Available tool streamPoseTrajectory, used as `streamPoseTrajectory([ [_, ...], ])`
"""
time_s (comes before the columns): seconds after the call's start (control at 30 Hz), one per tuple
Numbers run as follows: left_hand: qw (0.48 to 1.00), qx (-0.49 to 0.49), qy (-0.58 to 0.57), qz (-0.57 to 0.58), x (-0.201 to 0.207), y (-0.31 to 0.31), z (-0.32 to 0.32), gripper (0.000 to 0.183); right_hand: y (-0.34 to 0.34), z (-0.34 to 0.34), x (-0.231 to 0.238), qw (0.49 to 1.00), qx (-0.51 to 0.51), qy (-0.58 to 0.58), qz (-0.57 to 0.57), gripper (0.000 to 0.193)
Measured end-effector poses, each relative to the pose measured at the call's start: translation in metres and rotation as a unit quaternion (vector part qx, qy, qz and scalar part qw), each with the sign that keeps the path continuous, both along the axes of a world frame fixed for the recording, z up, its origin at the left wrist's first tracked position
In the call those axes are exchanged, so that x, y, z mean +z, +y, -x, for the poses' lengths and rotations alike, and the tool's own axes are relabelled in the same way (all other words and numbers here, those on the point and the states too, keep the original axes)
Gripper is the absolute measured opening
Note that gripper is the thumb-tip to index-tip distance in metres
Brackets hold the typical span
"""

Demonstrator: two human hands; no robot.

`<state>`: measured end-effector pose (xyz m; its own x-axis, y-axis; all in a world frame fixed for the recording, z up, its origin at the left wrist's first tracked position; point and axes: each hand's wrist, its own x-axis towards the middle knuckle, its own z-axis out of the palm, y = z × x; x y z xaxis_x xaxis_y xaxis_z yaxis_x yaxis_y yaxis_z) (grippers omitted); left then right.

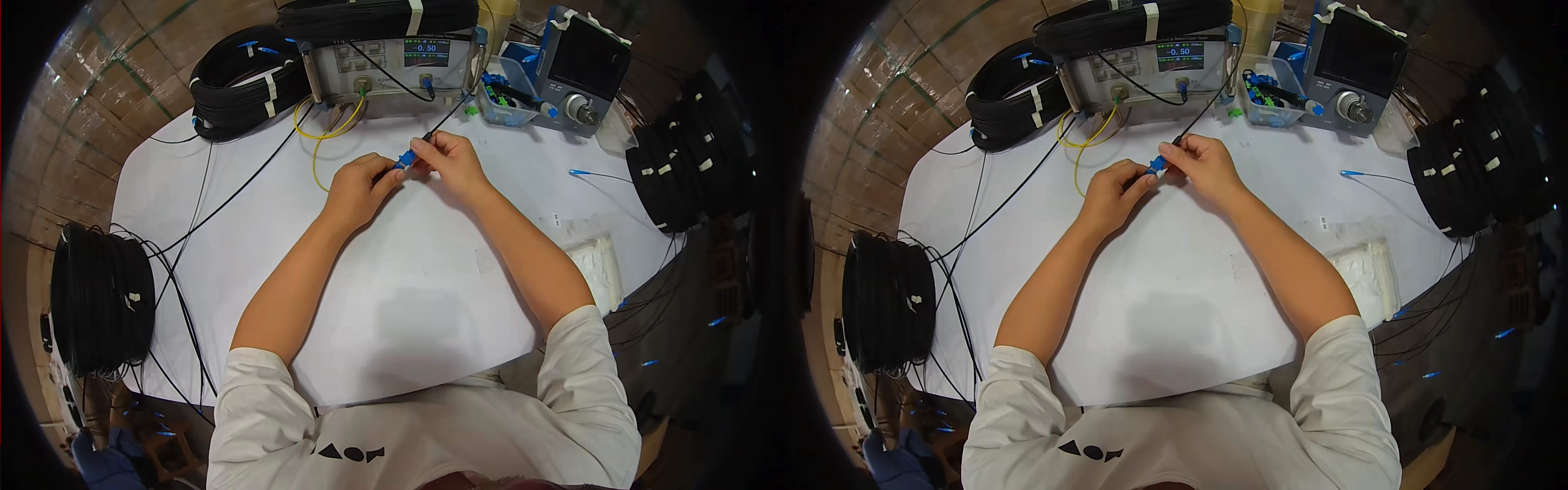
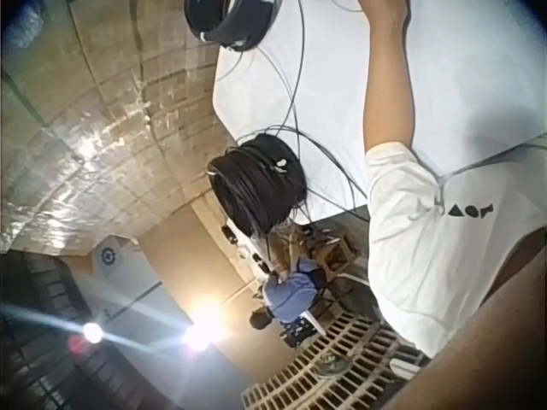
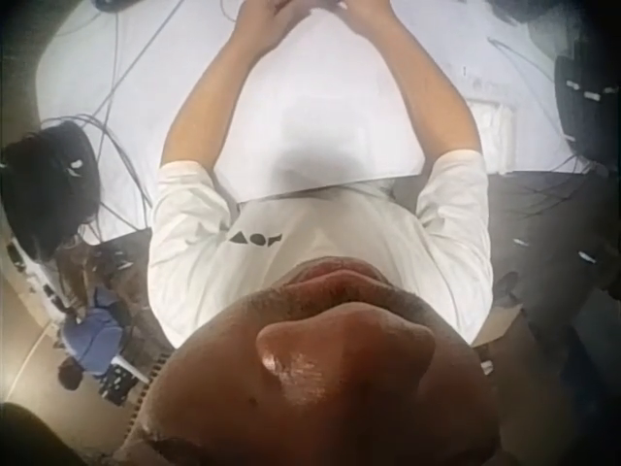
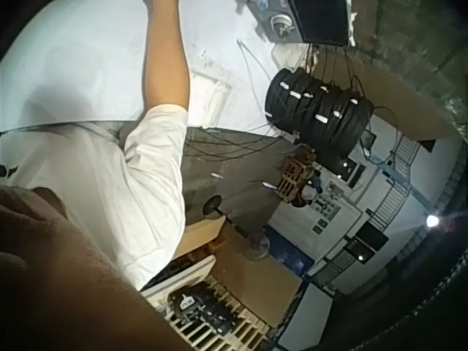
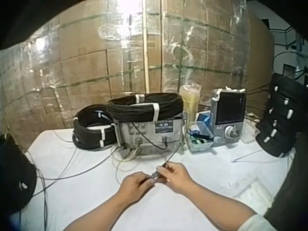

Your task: Test and inspect fiber optic cable connections using electronic diagnostic equipment and a visual fault locator.

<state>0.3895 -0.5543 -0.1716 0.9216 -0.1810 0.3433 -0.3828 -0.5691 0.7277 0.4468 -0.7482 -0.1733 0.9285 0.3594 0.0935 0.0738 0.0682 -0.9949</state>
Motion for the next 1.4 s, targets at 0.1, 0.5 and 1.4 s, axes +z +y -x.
streamPoseTrajectory([
  [0.1, 1.0, 0.002, -0.018, 0.012, -0.001, -0.001, -0.001, 0.021, 0.0, -0.003, -0.004, 1.0, 0.002, -0.006, -0.003, 0.028],
  [0.5, 0.994, 0.036, 0.064, 0.086, -0.005, 0.0, -0.003, 0.023, -0.004, -0.005, -0.006, 0.999, 0.039, -0.01, 0.006, 0.024],
  [1.4, 0.999, 0.038, 0.013, -0.003, -0.001, -0.001, 0.002, 0.032, -0.007, -0.008, -0.003, 0.996, 0.082, 0.005, 0.04, 0.028],
])
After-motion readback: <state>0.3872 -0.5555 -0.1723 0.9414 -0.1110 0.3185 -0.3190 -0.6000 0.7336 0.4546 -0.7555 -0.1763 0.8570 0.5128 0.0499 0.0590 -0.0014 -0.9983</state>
